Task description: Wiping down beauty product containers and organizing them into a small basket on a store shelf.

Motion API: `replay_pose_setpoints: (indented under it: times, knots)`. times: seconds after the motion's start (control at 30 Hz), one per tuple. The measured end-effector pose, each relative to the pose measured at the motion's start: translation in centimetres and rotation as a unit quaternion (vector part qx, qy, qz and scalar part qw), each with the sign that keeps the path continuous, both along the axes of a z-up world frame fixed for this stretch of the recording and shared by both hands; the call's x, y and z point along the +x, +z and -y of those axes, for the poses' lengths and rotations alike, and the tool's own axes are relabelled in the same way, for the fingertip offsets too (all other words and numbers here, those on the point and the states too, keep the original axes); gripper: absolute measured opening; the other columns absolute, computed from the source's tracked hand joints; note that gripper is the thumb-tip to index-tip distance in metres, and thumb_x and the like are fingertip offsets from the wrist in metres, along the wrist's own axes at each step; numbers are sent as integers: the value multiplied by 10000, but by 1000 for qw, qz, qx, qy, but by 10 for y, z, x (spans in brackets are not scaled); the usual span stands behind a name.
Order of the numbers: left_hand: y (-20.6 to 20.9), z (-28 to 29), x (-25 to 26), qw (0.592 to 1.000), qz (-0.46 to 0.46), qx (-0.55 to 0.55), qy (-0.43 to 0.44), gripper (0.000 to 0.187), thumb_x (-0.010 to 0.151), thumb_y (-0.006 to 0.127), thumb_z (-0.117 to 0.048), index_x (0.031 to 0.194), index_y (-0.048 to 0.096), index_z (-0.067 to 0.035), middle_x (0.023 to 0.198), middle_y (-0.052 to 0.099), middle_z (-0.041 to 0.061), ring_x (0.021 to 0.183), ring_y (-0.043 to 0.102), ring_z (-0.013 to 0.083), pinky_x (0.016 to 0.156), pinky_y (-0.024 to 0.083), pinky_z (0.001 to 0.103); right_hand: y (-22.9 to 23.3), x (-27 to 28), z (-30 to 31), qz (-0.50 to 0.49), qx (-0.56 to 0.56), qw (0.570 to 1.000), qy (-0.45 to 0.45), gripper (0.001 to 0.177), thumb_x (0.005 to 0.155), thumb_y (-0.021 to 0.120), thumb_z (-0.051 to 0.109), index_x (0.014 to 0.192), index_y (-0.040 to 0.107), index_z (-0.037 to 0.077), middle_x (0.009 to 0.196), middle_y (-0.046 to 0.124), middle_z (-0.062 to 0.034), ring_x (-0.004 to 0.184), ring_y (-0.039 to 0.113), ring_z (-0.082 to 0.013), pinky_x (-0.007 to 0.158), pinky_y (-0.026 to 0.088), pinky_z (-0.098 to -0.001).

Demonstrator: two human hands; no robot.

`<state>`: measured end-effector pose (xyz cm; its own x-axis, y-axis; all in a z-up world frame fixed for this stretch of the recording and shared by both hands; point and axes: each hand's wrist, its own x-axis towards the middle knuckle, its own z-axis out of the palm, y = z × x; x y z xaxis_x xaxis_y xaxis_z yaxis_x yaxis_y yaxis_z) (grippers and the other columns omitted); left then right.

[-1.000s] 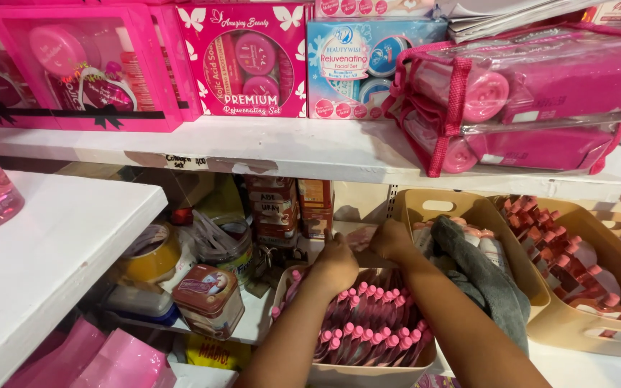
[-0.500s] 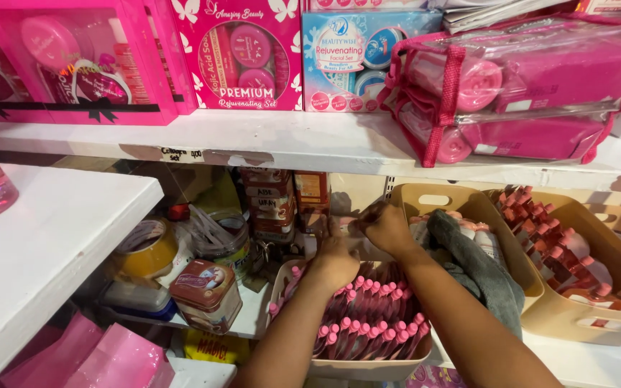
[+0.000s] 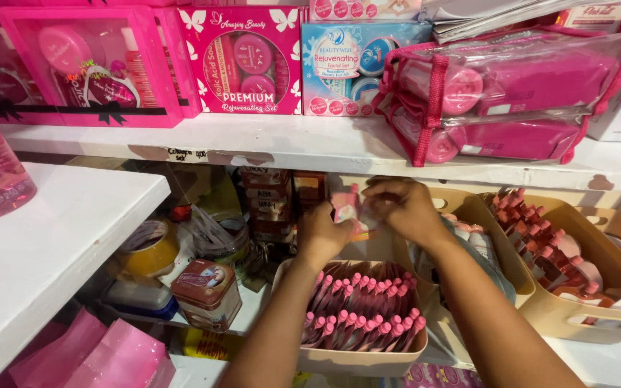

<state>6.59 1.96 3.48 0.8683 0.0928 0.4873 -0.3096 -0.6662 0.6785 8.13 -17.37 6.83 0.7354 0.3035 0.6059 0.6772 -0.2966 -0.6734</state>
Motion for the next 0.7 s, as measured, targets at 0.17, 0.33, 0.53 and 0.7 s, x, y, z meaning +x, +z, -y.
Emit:
replay_pose_setpoints:
  times: [0.17, 0.33, 0.53, 0.7]
  knots:
    - [-58, -6, 52, 938, -23, -308, -158, 325, 912, 673, -231, 1136, 679, 5, 1070, 753, 214, 941, 755, 350, 806, 613, 433, -20, 4, 60, 20, -166, 946, -278, 496, 815, 766, 299, 1275, 701, 125, 1178, 712, -179, 1067, 664, -342, 929, 546, -436]
    - [-27, -7, 3, 722, -209, -590, -294, 391, 987, 537, -207, 1314, 560, 4, 1198, 694, 186, 1030, 717, 364, 824, 609, 579, -76, 24, 118, -222, -395, 798, -397, 887, 714, 900, 367, 1489, 475, 289, 1446, 442, -205, 1294, 445, -489, 1034, 441, -513]
    - [-37, 15, -16, 621, -213, -633, -410, 447, 1036, 462, -249, 1411, 487, -8, 1344, 637, 191, 1253, 626, 381, 1013, 523, 652, -50, -25, 97, 25, -116, 927, -357, 461, 813, 704, 136, 1267, 656, 74, 1200, 706, -236, 1187, 680, -377, 1009, 534, -448]
    - [-52, 67, -22, 537, -161, -676, -479, 504, 1126, 420, -414, 1479, 506, -64, 1438, 609, 85, 1346, 562, 257, 1175, 420, 429, -22, -101, 1, 262, -62, 953, -140, 614, 812, 613, -1, 1416, 583, 101, 1434, 598, -198, 1354, 536, -453, 1188, 360, -477]
